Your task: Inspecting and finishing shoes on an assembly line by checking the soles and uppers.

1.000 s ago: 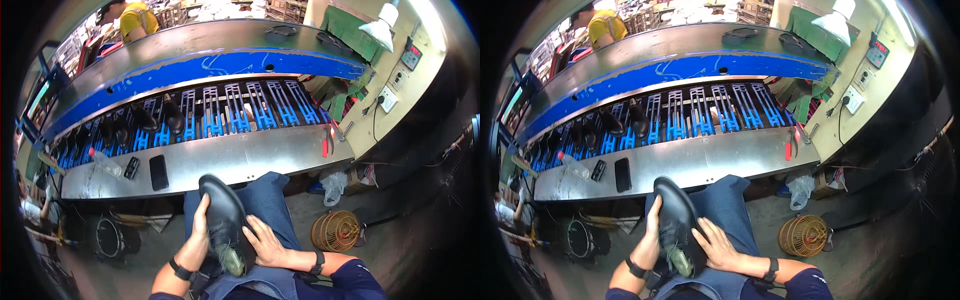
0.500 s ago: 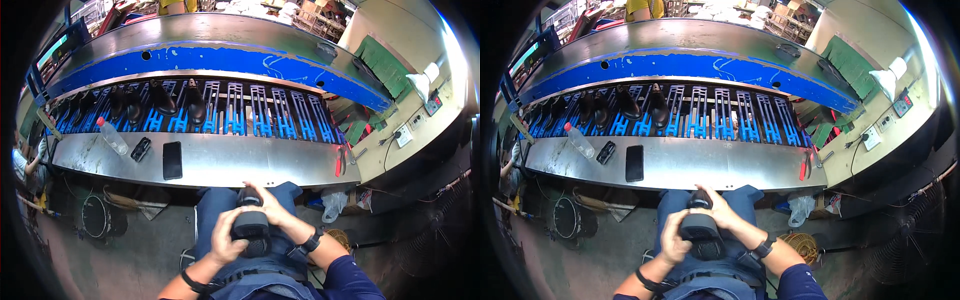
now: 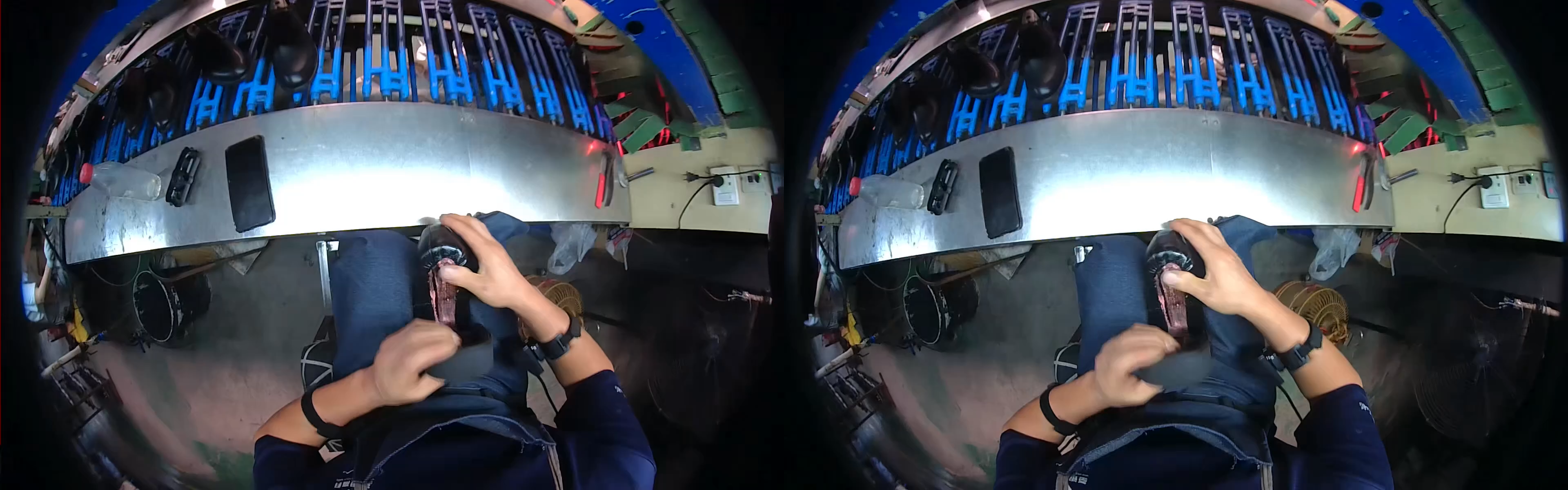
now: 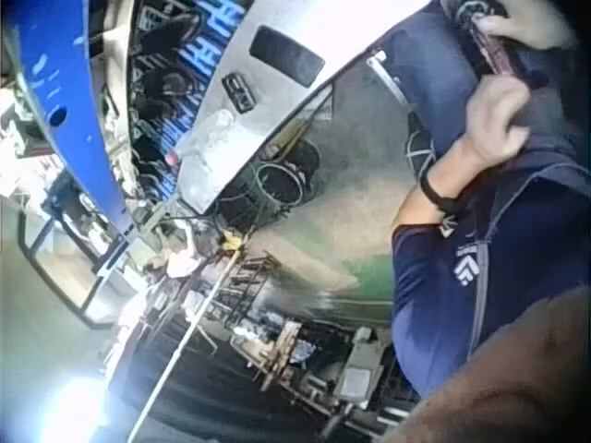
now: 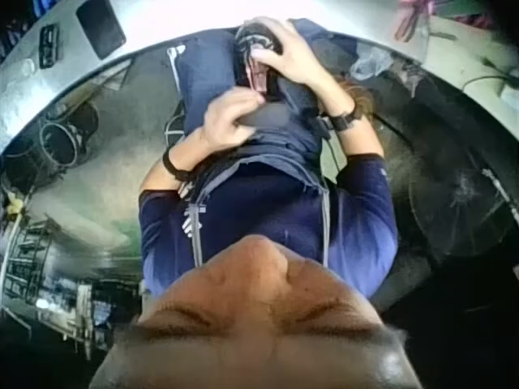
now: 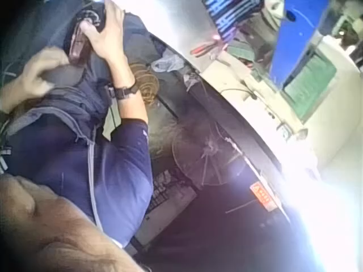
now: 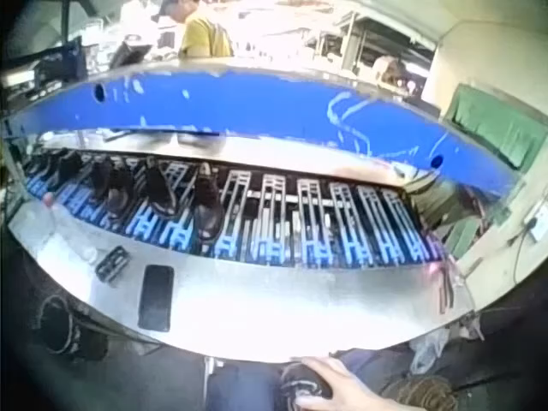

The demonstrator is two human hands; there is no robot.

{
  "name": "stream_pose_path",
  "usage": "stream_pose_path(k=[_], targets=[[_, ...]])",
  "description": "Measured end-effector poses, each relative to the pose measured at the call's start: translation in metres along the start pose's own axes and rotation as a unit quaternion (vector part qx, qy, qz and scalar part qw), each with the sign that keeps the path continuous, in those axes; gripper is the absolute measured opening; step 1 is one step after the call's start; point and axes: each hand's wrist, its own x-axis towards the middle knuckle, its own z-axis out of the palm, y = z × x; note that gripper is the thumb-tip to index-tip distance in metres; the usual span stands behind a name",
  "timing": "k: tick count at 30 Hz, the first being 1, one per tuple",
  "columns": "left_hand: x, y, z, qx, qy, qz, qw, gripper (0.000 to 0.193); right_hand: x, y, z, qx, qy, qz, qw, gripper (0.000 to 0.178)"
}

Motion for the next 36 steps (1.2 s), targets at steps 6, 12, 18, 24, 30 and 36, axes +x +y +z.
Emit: stream_pose_path(k=[6, 12, 18, 24, 30, 36], targets=[[0.028, -0.017, -0.004, -0.009, 0.183, -0.172, 0.968, 0.052, -0.044, -0.025, -0.005, 0.206, 0.076, -0.012, 0.976, 0.060], [0.055, -0.025, -0.009, -0.021, 0.149, -0.235, 0.960, 0.053, -0.039, -0.028, 0.004, 0.101, 0.090, 0.039, 0.990, 0.052], [0.065, -0.032, -0.012, -0.012, 0.131, -0.254, 0.958, 0.048, -0.026, -0.016, 0.000, 0.117, 0.083, 0.044, 0.989, 0.055], [0.087, -0.031, -0.025, 0.102, 0.061, -0.240, 0.963, 0.052, -0.016, -0.010, -0.009, 0.113, 0.061, 0.067, 0.989, 0.057], [0.113, -0.041, -0.034, 0.051, -0.014, -0.225, 0.973, 0.050, -0.002, -0.001, -0.022, 0.155, 0.071, 0.100, 0.980, 0.062], [0.073, 0.009, -0.030, 0.000, -0.034, -0.070, 0.997, 0.064, -0.028, -0.010, -0.022, 0.392, -0.099, -0.019, 0.914, 0.071]])
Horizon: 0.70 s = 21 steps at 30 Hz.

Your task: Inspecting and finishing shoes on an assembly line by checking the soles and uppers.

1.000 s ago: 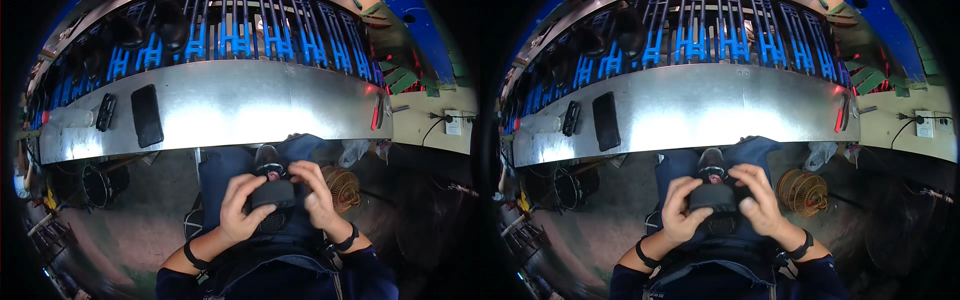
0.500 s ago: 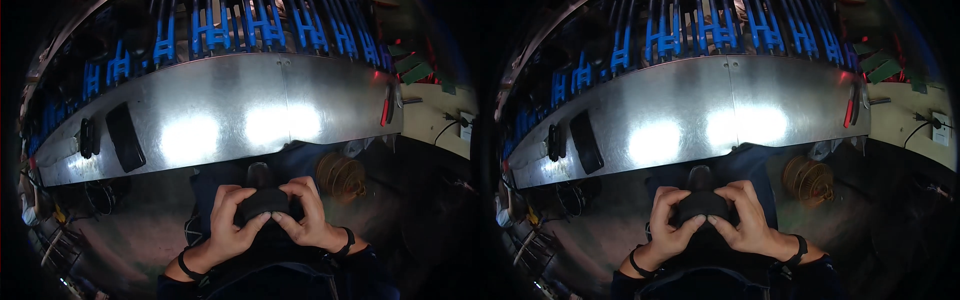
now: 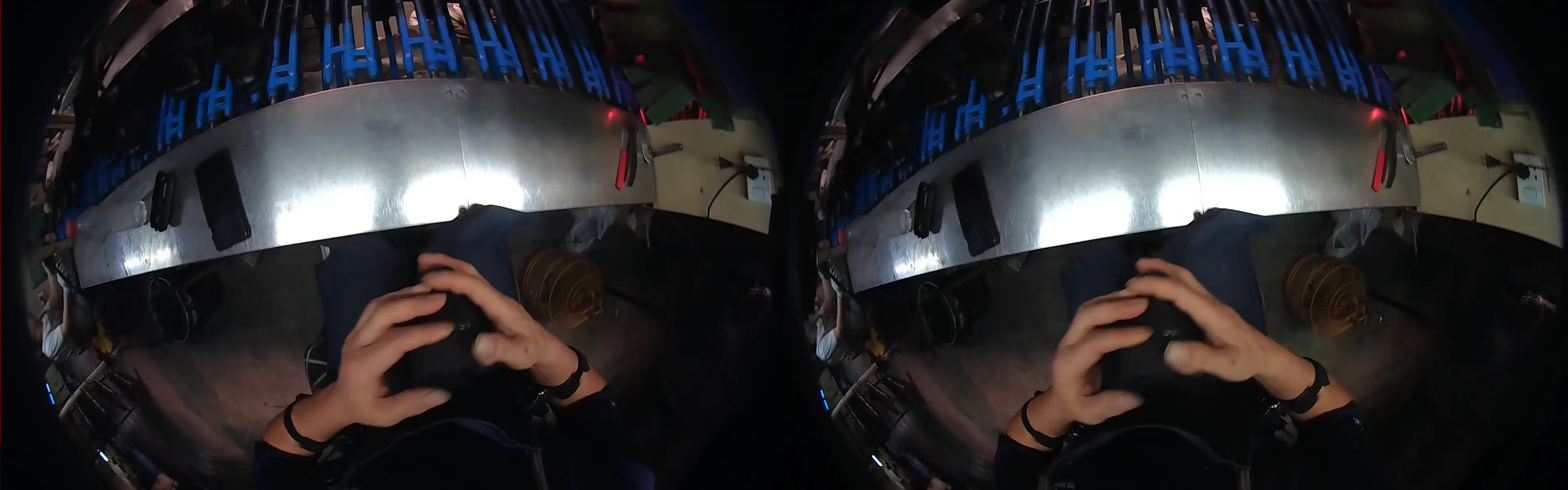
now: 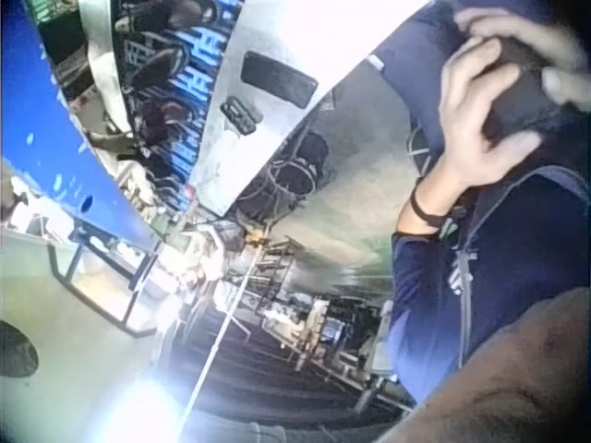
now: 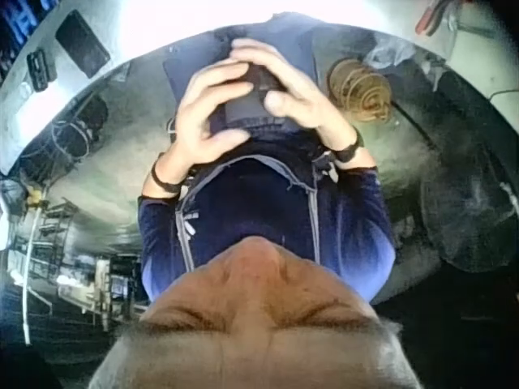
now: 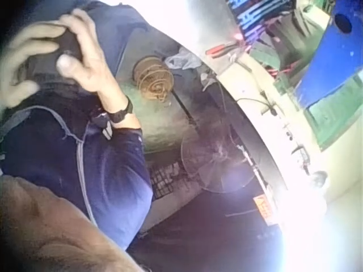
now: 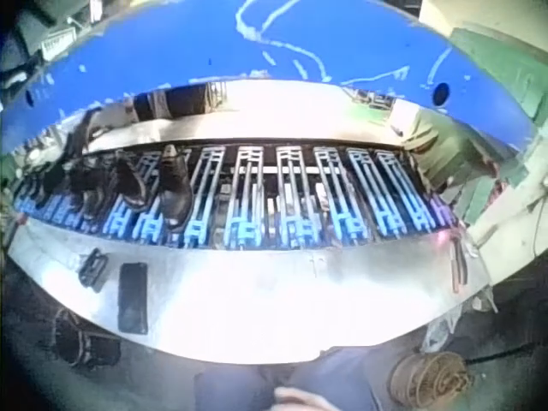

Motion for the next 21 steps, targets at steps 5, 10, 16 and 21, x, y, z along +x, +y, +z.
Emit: stream_pose_path(k=[5, 10, 16, 21], targets=[[-0.032, 0.008, 0.022, -0.101, -0.026, -0.031, 0.994, 0.089, -0.034, 0.003, 0.045, -0.052, 0.005, -0.158, 0.986, 0.040], [-0.034, 0.003, 0.055, -0.048, -0.001, 0.004, 0.999, 0.056, -0.059, 0.012, 0.057, -0.070, 0.106, -0.180, 0.975, 0.037], [-0.068, -0.004, 0.083, -0.015, -0.008, 0.025, 1.000, 0.137, -0.094, 0.011, 0.055, 0.017, 0.164, -0.205, 0.965, 0.073], [-0.054, 0.014, 0.089, 0.146, -0.126, 0.042, 0.980, 0.127, -0.117, -0.002, 0.045, 0.093, 0.235, -0.206, 0.945, 0.079]])
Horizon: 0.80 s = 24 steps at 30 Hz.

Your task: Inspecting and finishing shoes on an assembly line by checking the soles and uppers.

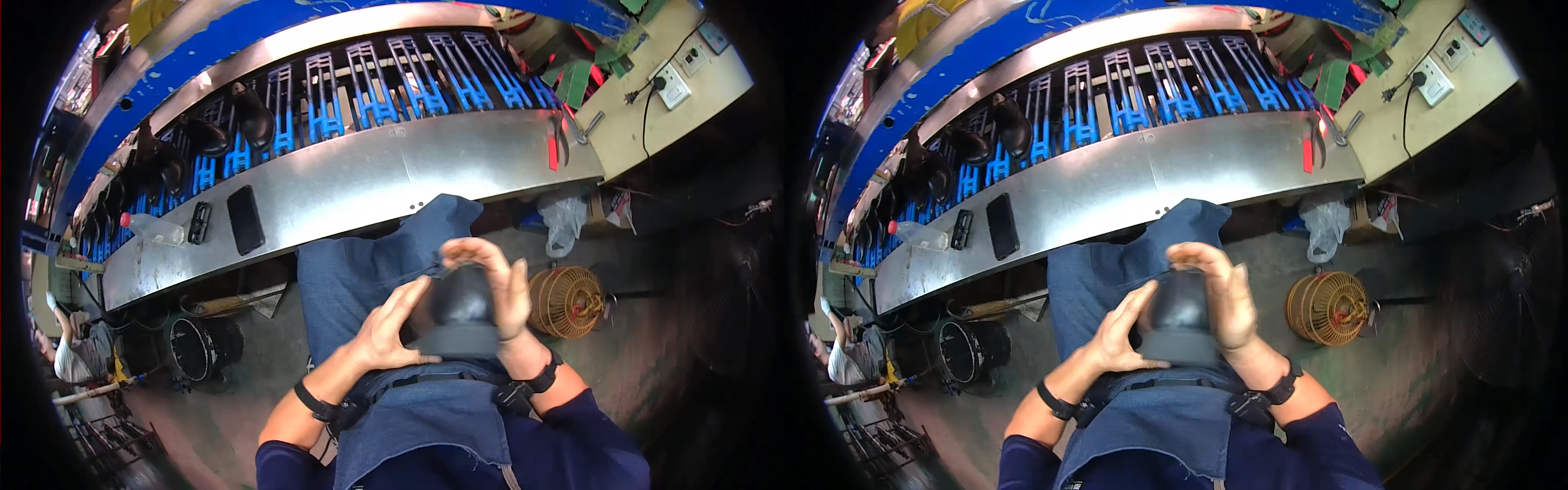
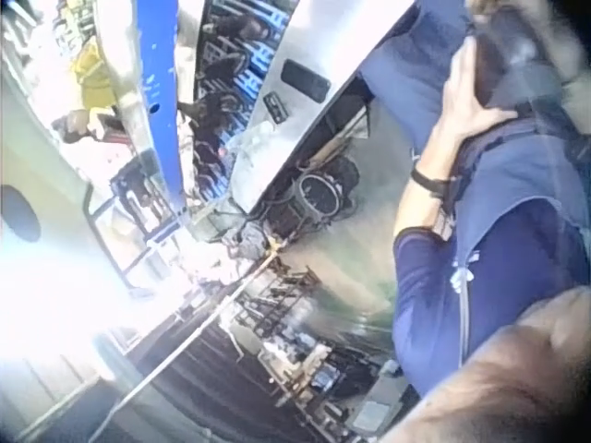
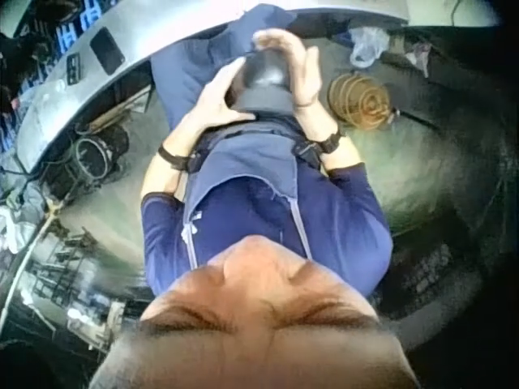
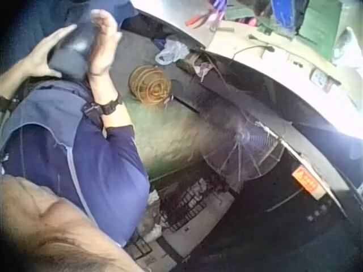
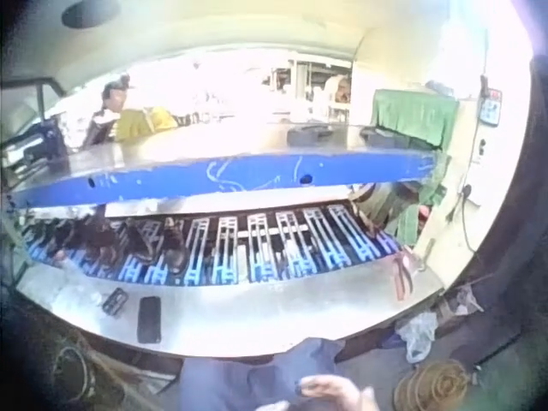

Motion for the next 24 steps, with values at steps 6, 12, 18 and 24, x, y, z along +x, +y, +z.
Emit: stream_pose_path(k=[6, 12, 18, 24], targets=[[0.033, 0.042, -0.071, 0.284, 0.113, 0.160, 0.939, 0.101, -0.012, -0.024, -0.024, 0.255, -0.117, 0.205, 0.938, 0.109], [0.028, 0.068, -0.039, -0.312, 0.234, -0.026, 0.920, 0.132, -0.022, -0.016, 0.000, 0.205, -0.102, 0.219, 0.948, 0.123], [0.019, 0.067, -0.002, -0.280, 0.309, -0.049, 0.908, 0.127, -0.031, -0.014, 0.015, 0.231, -0.080, 0.244, 0.939, 0.122], [0.019, 0.061, 0.006, -0.211, 0.307, -0.013, 0.928, 0.122, -0.037, -0.011, 0.019, 0.258, -0.061, 0.238, 0.934, 0.120]])
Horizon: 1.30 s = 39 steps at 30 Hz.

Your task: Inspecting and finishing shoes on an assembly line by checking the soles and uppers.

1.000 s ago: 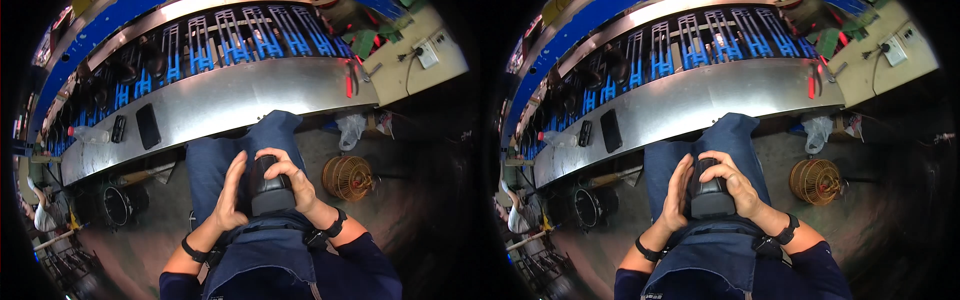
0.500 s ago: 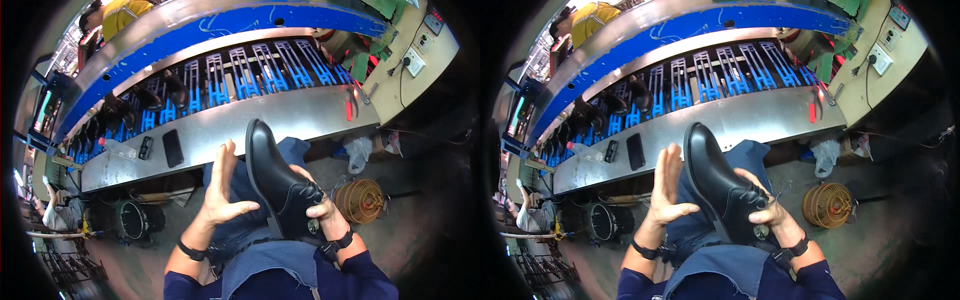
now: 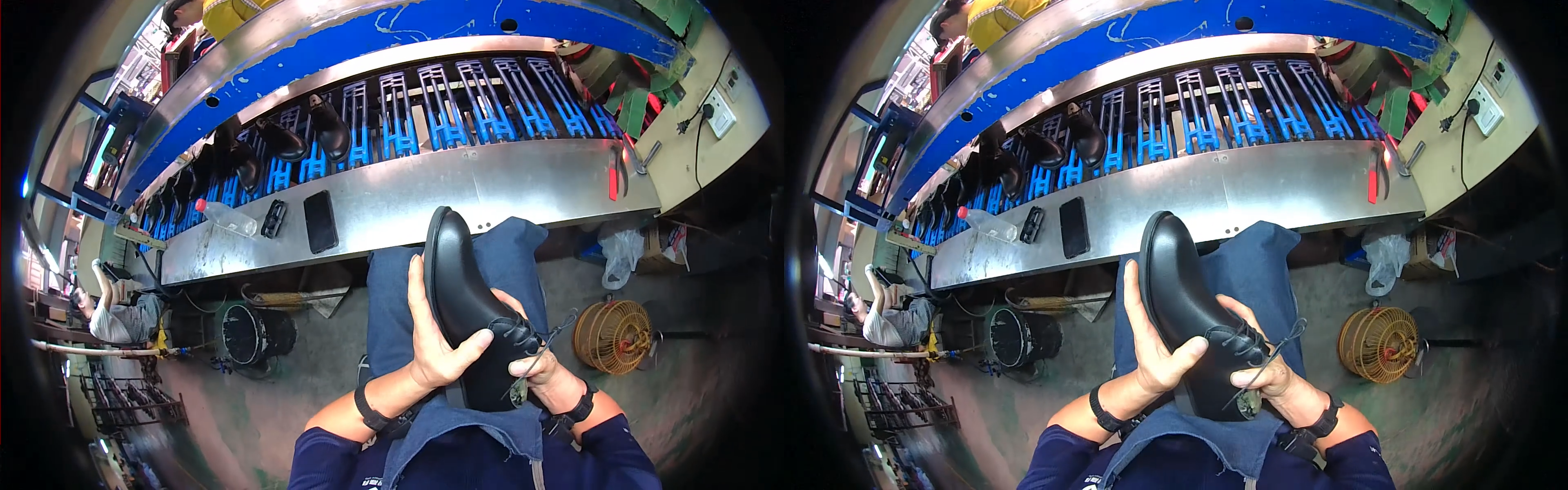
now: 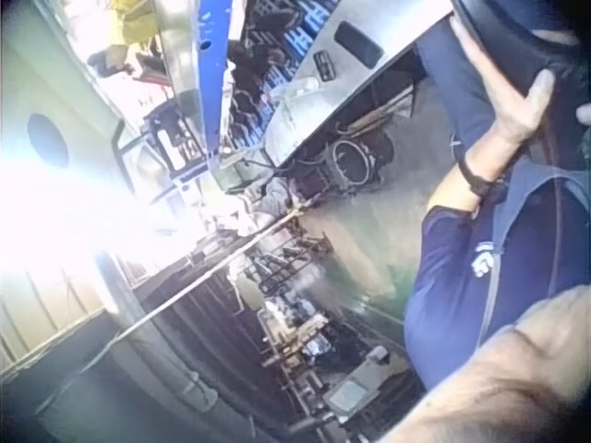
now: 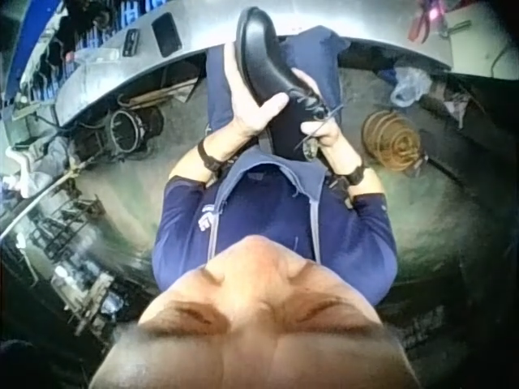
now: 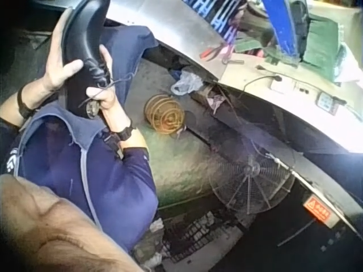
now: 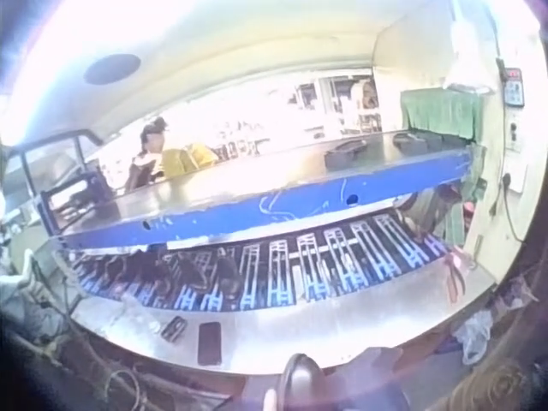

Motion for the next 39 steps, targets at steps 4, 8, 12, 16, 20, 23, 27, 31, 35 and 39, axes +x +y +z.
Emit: stream_pose_path(k=[4, 8, 12, 16, 20, 23, 27, 31, 35, 39], targets=[[0.011, -0.009, -0.011, -0.050, 0.018, -0.017, 0.998, 0.118, 0.009, -0.017, 0.001, -0.111, -0.002, 0.012, 0.994, 0.114], [0.016, -0.017, -0.039, -0.370, 0.043, -0.236, 0.897, 0.090, 0.036, -0.036, 0.010, -0.199, -0.033, -0.146, 0.969, 0.101], [0.000, -0.019, -0.044, -0.320, 0.044, -0.261, 0.910, 0.073, 0.063, -0.014, 0.028, -0.318, 0.059, -0.088, 0.942, 0.088], [-0.003, -0.016, -0.035, -0.233, 0.063, -0.192, 0.951, 0.069, 0.058, 0.013, 0.030, -0.450, 0.127, -0.197, 0.862, 0.061], [0.007, -0.015, -0.024, -0.141, 0.066, -0.155, 0.976, 0.071, 0.059, 0.007, 0.013, -0.383, 0.117, -0.187, 0.897, 0.065], [0.006, -0.027, -0.013, -0.086, 0.054, -0.146, 0.984, 0.082, 0.068, -0.025, -0.009, -0.287, 0.011, -0.129, 0.949, 0.084], [-0.003, -0.055, 0.003, -0.033, -0.017, -0.187, 0.982, 0.088, 0.082, -0.064, -0.042, -0.491, -0.055, -0.152, 0.856, 0.085], [0.018, -0.081, -0.010, 0.004, -0.076, -0.147, 0.986, 0.101, 0.102, -0.046, -0.059, -0.466, -0.003, -0.133, 0.875, 0.083], [0.059, -0.100, -0.030, 0.025, -0.089, -0.104, 0.990, 0.113, 0.119, -0.036, -0.079, -0.405, -0.032, -0.142, 0.903, 0.089], [0.072, -0.119, -0.025, 0.058, -0.108, -0.127, 0.984, 0.091, 0.127, -0.026, -0.095, -0.442, 0.013, -0.167, 0.881, 0.080]])
